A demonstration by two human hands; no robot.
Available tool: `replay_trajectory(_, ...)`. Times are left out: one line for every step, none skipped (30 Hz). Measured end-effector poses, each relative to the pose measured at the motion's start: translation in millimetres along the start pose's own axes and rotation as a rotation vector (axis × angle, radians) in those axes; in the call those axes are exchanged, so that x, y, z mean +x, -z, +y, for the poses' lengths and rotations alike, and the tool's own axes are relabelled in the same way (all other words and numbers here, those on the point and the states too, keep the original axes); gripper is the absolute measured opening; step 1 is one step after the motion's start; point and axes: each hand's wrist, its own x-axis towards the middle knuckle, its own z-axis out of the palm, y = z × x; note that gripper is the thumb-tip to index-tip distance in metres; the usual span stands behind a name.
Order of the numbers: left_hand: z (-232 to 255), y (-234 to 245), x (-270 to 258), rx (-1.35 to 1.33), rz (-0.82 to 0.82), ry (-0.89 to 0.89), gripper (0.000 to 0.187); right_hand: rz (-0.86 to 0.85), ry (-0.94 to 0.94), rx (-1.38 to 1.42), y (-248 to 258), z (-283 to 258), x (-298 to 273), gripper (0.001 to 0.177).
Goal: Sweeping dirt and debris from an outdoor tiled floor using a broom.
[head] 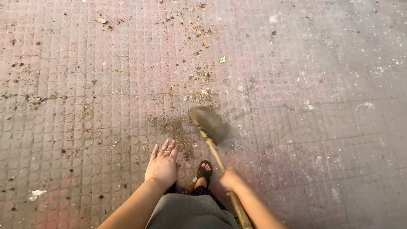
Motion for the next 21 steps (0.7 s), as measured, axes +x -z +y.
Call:
replay_trajectory(2,-1,2,-0.002,0.001,-0.002,0.065,0.003,-0.001,-0.001,7,-8,-15,0.034)
replay_trajectory(4,-2,6,-0.004,0.005,-0.001,0.065,-0.03,0.057,-0.012,15,-16,-29,0.037)
replay_trajectory(6,-3,9,-0.006,0.008,-0.001,0.064,-0.062,0.115,-0.023,23,-24,-43,0.042)
replay_trajectory(8,-1,15,-0.004,0.017,-0.003,0.064,-0.054,0.12,-0.021,30,-27,-49,0.042)
replay_trajectory(9,2,20,-0.005,0.025,-0.003,0.063,-0.081,0.151,0.032,36,-31,-56,0.046)
replay_trajectory(11,3,23,-0.003,0.027,-0.002,0.061,-0.113,0.18,0.085,40,-32,-64,0.052)
replay_trajectory(13,9,23,0.0,0.03,-0.005,0.061,-0.11,0.182,0.089,40,-27,-56,0.052)
replay_trajectory(16,15,24,0.0,0.024,-0.007,0.062,-0.123,0.2,0.094,41,-22,-49,0.048)
replay_trajectory(20,21,24,0.0,0.019,-0.01,0.063,-0.135,0.218,0.1,41,-17,-41,0.045)
replay_trajectory(21,21,27,0.002,0.02,-0.011,0.063,-0.134,0.219,0.103,46,-9,-36,0.045)
replay_trajectory(22,21,30,0.01,0.024,-0.017,0.064,-0.108,0.214,0.137,51,0,-31,0.045)
replay_trajectory(23,21,34,0.017,0.029,-0.023,0.065,-0.082,0.209,0.17,56,8,-26,0.045)
replay_trajectory(26,22,34,0.019,0.032,-0.024,0.065,-0.08,0.211,0.172,63,20,-26,0.045)
replay_trajectory(27,25,35,0.031,0.032,-0.027,0.066,-0.041,0.182,0.247,70,30,-23,0.049)
replay_trajectory(29,27,37,0.043,0.031,-0.03,0.067,-0.001,0.153,0.323,78,39,-20,0.054)
replay_trajectory(31,29,38,0.044,0.034,-0.029,0.067,0.0,0.157,0.324,82,56,-5,0.054)
replay_trajectory(33,31,40,0.048,0.022,-0.028,0.068,0.027,0.123,0.406,87,73,10,0.051)
replay_trajectory(35,31,39,0.051,0.004,-0.023,0.069,0.048,0.085,0.484,89,91,24,0.047)
replay_trajectory(36,33,40,0.051,0.001,-0.018,0.069,0.043,0.086,0.481,93,100,40,0.047)
replay_trajectory(37,34,40,0.051,-0.001,-0.016,0.068,0.092,0.07,0.496,96,112,56,0.036)
replay_trajectory(39,34,40,0.05,-0.004,-0.015,0.067,0.142,0.054,0.511,99,123,71,0.029)
